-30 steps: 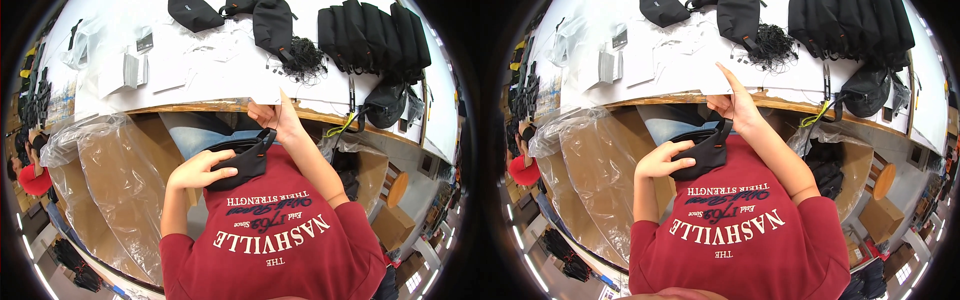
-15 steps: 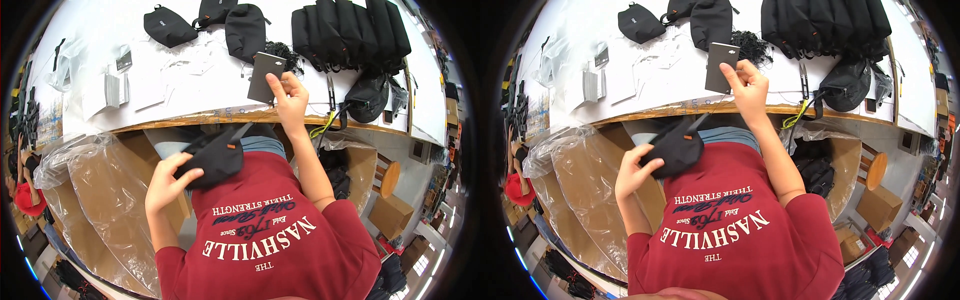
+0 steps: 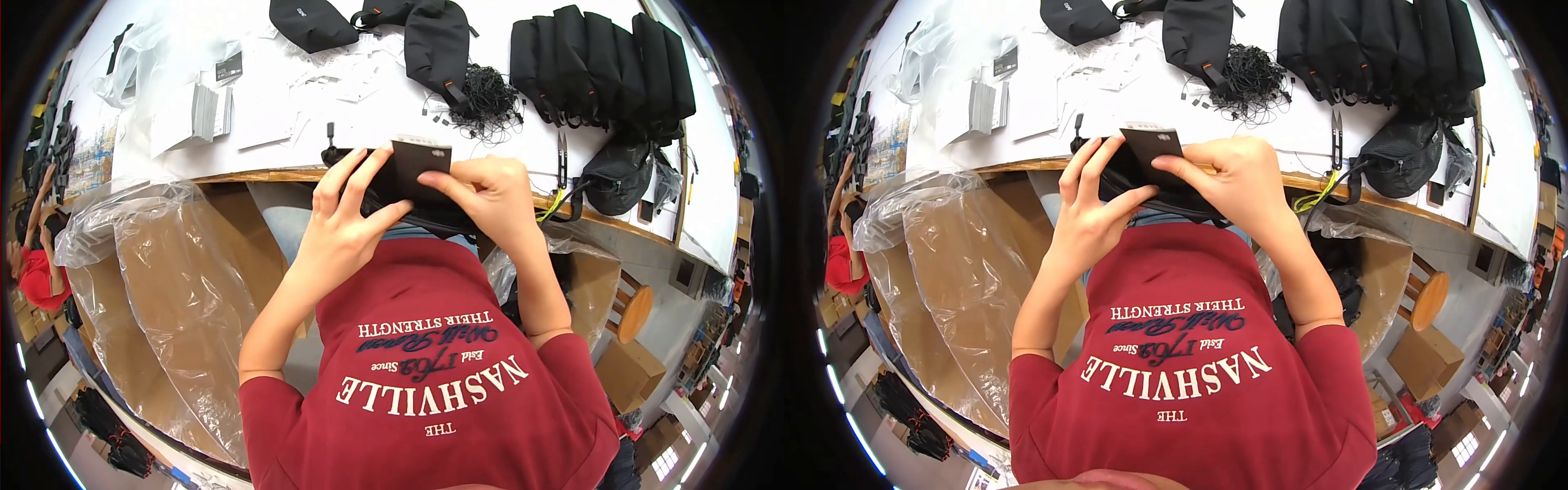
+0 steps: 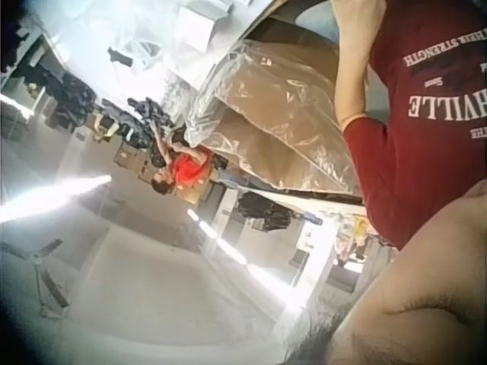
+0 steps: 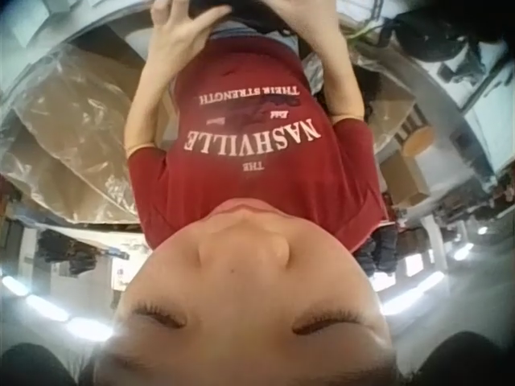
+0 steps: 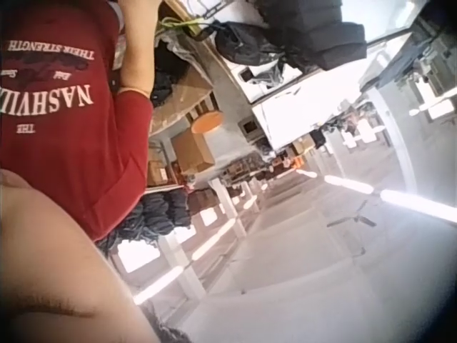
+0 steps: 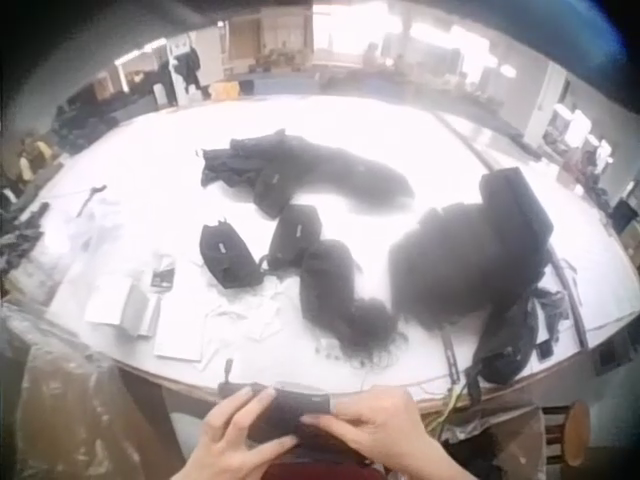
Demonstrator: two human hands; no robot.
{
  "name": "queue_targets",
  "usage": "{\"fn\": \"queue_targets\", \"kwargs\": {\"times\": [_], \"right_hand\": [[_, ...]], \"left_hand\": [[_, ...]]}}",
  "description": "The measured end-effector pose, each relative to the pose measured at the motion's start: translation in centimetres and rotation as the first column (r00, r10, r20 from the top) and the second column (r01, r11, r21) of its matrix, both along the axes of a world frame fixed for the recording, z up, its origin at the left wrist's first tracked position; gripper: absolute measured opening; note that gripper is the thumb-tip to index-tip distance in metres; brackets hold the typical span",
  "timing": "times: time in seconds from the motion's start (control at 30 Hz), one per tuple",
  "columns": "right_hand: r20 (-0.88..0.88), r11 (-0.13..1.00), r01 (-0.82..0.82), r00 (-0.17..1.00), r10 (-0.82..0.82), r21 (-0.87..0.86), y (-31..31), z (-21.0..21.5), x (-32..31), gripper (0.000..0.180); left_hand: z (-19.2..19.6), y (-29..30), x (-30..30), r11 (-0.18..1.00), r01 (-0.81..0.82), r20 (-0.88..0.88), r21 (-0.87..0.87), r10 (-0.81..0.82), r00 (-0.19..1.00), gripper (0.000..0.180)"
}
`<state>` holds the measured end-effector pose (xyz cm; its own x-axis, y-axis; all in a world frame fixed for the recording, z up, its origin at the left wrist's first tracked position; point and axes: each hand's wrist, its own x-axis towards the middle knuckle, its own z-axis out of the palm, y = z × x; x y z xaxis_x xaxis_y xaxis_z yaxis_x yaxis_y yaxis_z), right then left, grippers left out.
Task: Tagging and packaging black pouches with instructional inserts.
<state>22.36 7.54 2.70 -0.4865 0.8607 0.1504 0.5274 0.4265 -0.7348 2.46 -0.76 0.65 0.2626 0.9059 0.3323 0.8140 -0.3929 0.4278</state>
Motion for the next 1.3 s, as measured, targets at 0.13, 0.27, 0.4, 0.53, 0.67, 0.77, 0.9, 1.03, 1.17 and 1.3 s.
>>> {"fn": "queue_targets", "kwargs": {"times": [0.13,0.27,0.4,0.53,0.67,0.77,0.9,1.03,1.17,1.3], "right_hand": [[0.152,0.978,-0.188,0.973,0.173,0.09,-0.8,-0.7,0.1,0.028],[0.389,0.942,-0.335,0.864,0.32,-0.031,-1.6,-1.3,0.0,0.024],[0.246,0.956,-0.281,0.924,0.294,-0.086,-2.1,-1.4,-0.2,0.024],[0.166,0.963,-0.244,0.951,0.261,-0.116,-2.3,-1.7,0.0,0.018],[0.22,0.979,-0.122,0.963,0.157,-0.166,-1.9,-1.5,0.0,0.012],[0.216,0.971,-0.153,0.957,0.191,-0.182,-1.8,-1.2,-0.5,0.012],[0.208,0.962,-0.212,0.947,0.246,-0.174,-1.5,-1.4,-0.8,0.012],[0.217,0.941,-0.281,0.923,0.319,-0.186,-1.4,-1.3,-0.9,0.018],[0.212,0.907,-0.355,0.891,0.401,-0.226,-1.7,-1.2,-0.7,0.027],[0.227,0.905,-0.352,0.886,0.404,-0.238,-2.1,-2.4,-0.3,0.03]], "left_hand": [[-1.3,-0.6,-0.9,0.984,0.033,-0.159,0.174,-0.005,0.987,0.029],[-1.2,-1.0,-0.9,0.996,0.08,-0.155,0.048,-0.071,0.985,0.024],[-1.5,-0.8,-1.5,0.996,0.049,-0.06,-0.072,-0.053,0.997,0.025],[-1.8,-0.7,-1.6,0.986,0.054,-0.022,-0.159,-0.058,0.998,0.025],[-1.1,-0.4,-1.5,0.995,0.077,-0.071,-0.056,-0.081,0.994,0.021],[-1.0,-0.5,-1.5,0.994,0.105,-0.131,-0.026,-0.108,0.986,0.018],[-1.8,-0.5,-1.6,0.992,0.126,-0.105,-0.01,-0.126,0.986,0.02],[-2.3,-0.5,-2.1,0.976,0.18,-0.019,-0.121,-0.184,0.983,0.022],[-2.1,0.6,-2.5,0.963,0.164,0.175,-0.213,-0.128,0.976,0.027],[-4.2,4.9,-5.0,0.979,-0.182,0.327,-0.092,0.202,0.923,0.015]]}}
